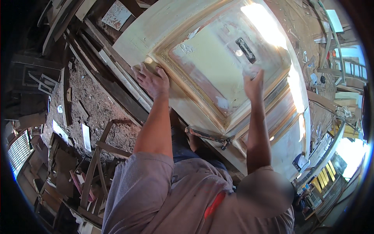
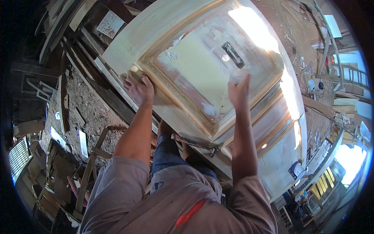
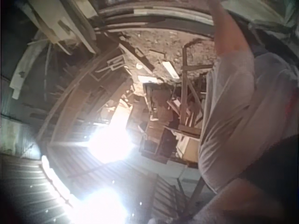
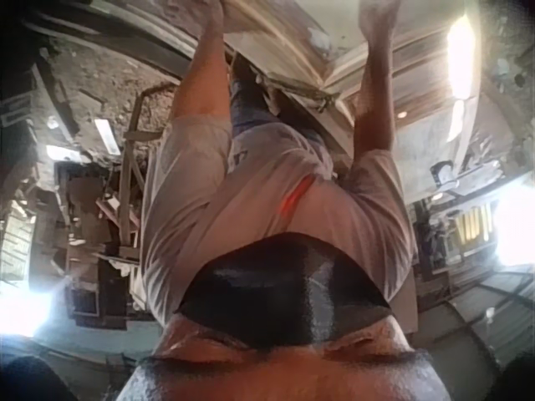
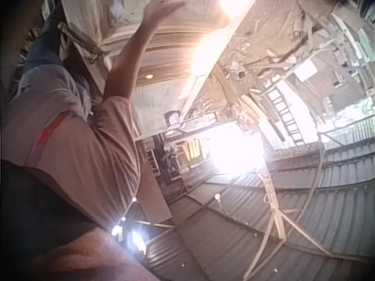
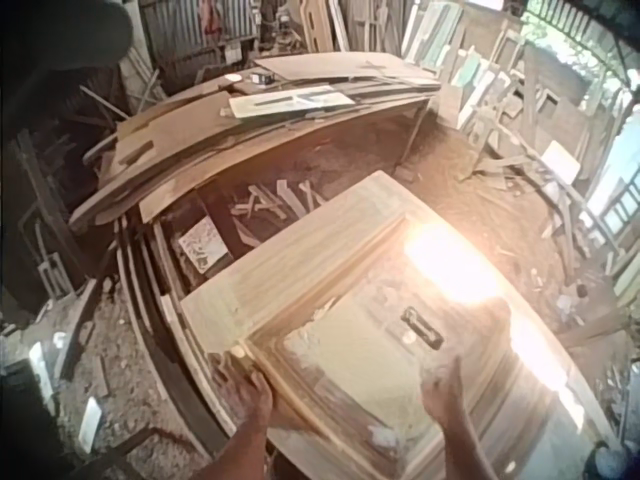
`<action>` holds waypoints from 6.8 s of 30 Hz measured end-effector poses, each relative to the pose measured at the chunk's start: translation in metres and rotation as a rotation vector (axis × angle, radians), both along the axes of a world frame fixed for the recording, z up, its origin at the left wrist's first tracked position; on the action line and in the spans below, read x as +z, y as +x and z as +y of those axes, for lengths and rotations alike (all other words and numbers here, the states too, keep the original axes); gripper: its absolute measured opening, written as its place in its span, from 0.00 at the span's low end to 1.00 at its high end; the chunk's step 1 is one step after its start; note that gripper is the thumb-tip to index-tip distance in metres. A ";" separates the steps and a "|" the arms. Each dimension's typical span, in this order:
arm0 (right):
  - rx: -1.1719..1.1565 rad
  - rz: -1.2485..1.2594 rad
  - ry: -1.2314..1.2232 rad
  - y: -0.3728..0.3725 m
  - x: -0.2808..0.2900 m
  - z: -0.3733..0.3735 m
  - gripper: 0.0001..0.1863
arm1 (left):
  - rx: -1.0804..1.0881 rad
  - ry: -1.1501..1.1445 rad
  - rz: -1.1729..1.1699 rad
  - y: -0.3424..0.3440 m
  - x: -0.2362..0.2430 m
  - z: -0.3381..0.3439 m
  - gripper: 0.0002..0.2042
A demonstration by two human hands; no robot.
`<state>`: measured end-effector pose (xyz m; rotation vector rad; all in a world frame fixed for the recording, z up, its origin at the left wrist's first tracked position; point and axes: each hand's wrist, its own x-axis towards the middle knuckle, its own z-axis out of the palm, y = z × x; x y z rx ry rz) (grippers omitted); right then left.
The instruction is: The person sands the surface of a wooden door with a sanding block and then uses a scraper and a hammer to refine the edges of the door panels.
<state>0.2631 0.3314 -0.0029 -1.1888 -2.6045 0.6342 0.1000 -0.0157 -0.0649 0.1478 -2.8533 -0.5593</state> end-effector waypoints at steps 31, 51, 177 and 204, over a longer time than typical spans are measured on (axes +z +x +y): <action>0.466 0.057 -0.251 0.132 0.013 -0.149 0.14 | -0.011 -0.017 0.054 -0.001 -0.008 -0.011 0.34; 0.740 0.204 -0.090 0.053 -0.023 -0.142 0.12 | -0.035 0.024 0.039 -0.004 -0.006 -0.008 0.37; 0.876 0.361 0.009 -0.041 -0.054 -0.176 0.17 | -0.024 0.028 0.011 0.004 0.010 -0.022 0.36; 0.910 0.195 -0.091 -0.074 -0.056 -0.174 0.16 | 0.007 0.060 0.005 -0.007 0.016 -0.013 0.36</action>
